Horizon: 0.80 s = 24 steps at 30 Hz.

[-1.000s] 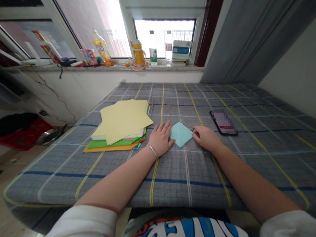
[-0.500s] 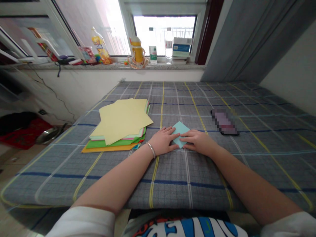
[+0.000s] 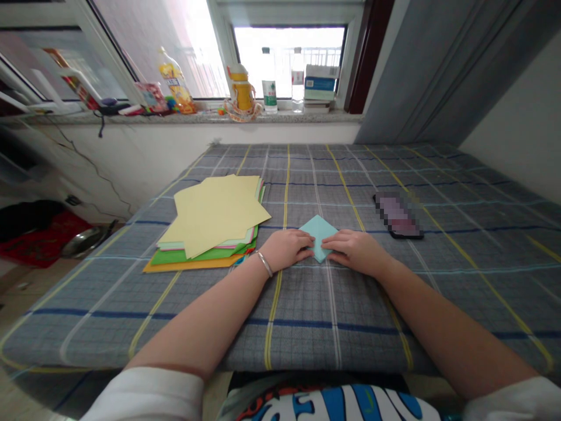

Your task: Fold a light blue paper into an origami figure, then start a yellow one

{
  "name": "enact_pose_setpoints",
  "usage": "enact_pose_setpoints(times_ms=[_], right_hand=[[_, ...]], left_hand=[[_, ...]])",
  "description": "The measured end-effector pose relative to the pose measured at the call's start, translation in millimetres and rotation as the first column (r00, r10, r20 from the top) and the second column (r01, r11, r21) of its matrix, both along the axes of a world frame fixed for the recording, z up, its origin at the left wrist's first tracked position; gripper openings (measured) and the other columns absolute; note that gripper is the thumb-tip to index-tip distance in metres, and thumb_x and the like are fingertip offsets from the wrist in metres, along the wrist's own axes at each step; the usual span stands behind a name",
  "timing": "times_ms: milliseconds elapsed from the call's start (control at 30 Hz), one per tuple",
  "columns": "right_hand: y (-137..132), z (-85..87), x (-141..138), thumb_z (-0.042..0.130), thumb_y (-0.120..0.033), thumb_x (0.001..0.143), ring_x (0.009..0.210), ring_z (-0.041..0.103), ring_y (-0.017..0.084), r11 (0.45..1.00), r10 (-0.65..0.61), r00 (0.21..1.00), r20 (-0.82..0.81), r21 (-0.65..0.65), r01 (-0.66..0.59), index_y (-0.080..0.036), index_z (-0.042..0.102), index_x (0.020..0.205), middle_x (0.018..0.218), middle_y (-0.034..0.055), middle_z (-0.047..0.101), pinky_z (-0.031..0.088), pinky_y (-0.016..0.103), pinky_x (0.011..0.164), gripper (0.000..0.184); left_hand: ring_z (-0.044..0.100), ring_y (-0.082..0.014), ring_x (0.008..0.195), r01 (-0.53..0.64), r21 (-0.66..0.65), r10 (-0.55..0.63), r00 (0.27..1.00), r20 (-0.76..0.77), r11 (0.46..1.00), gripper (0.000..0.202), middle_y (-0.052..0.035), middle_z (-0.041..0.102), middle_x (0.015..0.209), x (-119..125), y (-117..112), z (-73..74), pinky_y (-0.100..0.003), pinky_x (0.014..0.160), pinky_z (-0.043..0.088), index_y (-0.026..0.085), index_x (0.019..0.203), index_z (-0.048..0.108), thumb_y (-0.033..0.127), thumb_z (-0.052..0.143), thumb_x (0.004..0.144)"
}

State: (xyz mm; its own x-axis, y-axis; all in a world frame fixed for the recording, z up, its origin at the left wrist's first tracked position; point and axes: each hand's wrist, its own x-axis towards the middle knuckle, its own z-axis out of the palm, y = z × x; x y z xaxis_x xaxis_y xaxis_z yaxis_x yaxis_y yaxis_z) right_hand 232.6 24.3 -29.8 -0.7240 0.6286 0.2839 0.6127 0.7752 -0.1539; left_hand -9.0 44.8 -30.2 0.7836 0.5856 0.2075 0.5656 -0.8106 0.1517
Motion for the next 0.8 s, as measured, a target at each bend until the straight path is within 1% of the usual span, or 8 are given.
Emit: enact_pose_setpoints(times_ms=[67,167,333,433,500,600,700,800], right_hand=[[0.5,-0.1,0.7,0.056,-0.033,0.088,0.103,0.062,0.020,1.000,-0.023,1.000,-0.015,-0.021,0.022,-0.027,0.068,0.110,0.113,0.0026,0.070,0.048,0.035,0.089,0.026],[0.9,-0.7,0.7,0.055,-0.032,0.089,0.102,0.062,0.020,0.998,-0.043,0.999,-0.028,-0.037,0.042,-0.027,0.068,0.110,0.112,0.0021,0.070,0.048,0.034,0.088,0.025],[-2.0,0.9,-3.1,0.050,-0.029,0.092,0.098,0.063,0.019,0.994,-0.110,0.994,-0.008,0.013,0.110,-0.027,0.069,0.105,0.108,0.0012,0.071,0.047,0.032,0.084,0.024],[-3.0,1.5,-4.8,0.049,-0.030,0.092,0.094,0.063,0.019,0.986,-0.164,0.986,0.010,0.041,0.164,-0.026,0.070,0.101,0.103,0.0016,0.072,0.046,0.031,0.079,0.022],[-2.5,0.9,-4.7,0.050,-0.031,0.092,0.091,0.064,0.019,0.974,-0.224,0.975,-0.002,0.046,0.224,-0.024,0.070,0.096,0.098,0.0024,0.073,0.046,0.030,0.077,0.022],[-1.4,-0.3,-3.5,0.050,-0.030,0.091,0.089,0.064,0.020,0.952,-0.303,0.952,-0.044,0.019,0.304,-0.022,0.068,0.091,0.094,0.0036,0.072,0.045,0.030,0.076,0.020],[-0.8,-0.8,-3.0,0.049,-0.030,0.091,0.086,0.063,0.020,0.947,-0.320,0.945,-0.066,-0.016,0.320,-0.022,0.066,0.088,0.090,0.0040,0.071,0.044,0.030,0.073,0.019],[-0.1,-1.7,-3.2,0.046,-0.030,0.091,0.078,0.061,0.018,0.948,-0.317,0.943,-0.103,-0.064,0.311,-0.021,0.062,0.085,0.084,0.0028,0.069,0.042,0.029,0.069,0.019]], left_hand=[[0.065,-0.0153,0.100,-0.002,0.018,0.002,1.000,-0.003,1.000,0.024,-0.0042,0.069,0.107,-0.2,-0.3,1.7,-0.027,0.090,0.049,0.021,0.101,0.066,0.036,0.049,0.094],[0.066,-0.0148,0.090,-0.010,0.079,0.012,1.000,-0.029,0.997,0.026,-0.0054,0.069,0.096,1.1,-0.8,3.6,-0.026,0.081,0.050,0.020,0.097,0.065,0.035,0.044,0.096],[0.065,-0.0158,0.080,-0.054,0.147,0.066,0.995,-0.073,0.988,0.027,-0.0050,0.067,0.088,5.4,-0.4,3.1,-0.025,0.070,0.048,0.018,0.092,0.062,0.033,0.040,0.097],[0.065,-0.0157,0.078,-0.113,0.142,0.119,0.992,-0.034,0.983,0.025,-0.0043,0.067,0.086,6.0,-0.7,2.1,-0.024,0.067,0.046,0.017,0.091,0.061,0.032,0.041,0.096],[0.065,-0.0156,0.078,-0.149,0.119,0.149,0.989,0.007,0.982,0.025,-0.0037,0.068,0.086,5.4,-1.7,1.8,-0.024,0.067,0.046,0.018,0.092,0.060,0.033,0.041,0.096],[0.066,-0.0171,0.082,-0.175,0.072,0.173,0.984,0.043,0.982,0.025,-0.0036,0.069,0.090,4.9,-3.5,1.7,-0.026,0.069,0.048,0.019,0.099,0.058,0.038,0.043,0.096],[0.066,-0.0193,0.089,-0.176,0.055,0.175,0.984,0.034,0.983,0.027,-0.0051,0.070,0.097,6.4,-4.0,0.3,-0.029,0.076,0.049,0.019,0.106,0.058,0.040,0.046,0.094],[0.064,-0.0205,0.097,-0.180,0.032,0.179,0.983,0.044,0.983,0.026,-0.0073,0.069,0.103,9.1,-2.3,-3.2,-0.032,0.086,0.049,0.017,0.109,0.058,0.036,0.050,0.093]])
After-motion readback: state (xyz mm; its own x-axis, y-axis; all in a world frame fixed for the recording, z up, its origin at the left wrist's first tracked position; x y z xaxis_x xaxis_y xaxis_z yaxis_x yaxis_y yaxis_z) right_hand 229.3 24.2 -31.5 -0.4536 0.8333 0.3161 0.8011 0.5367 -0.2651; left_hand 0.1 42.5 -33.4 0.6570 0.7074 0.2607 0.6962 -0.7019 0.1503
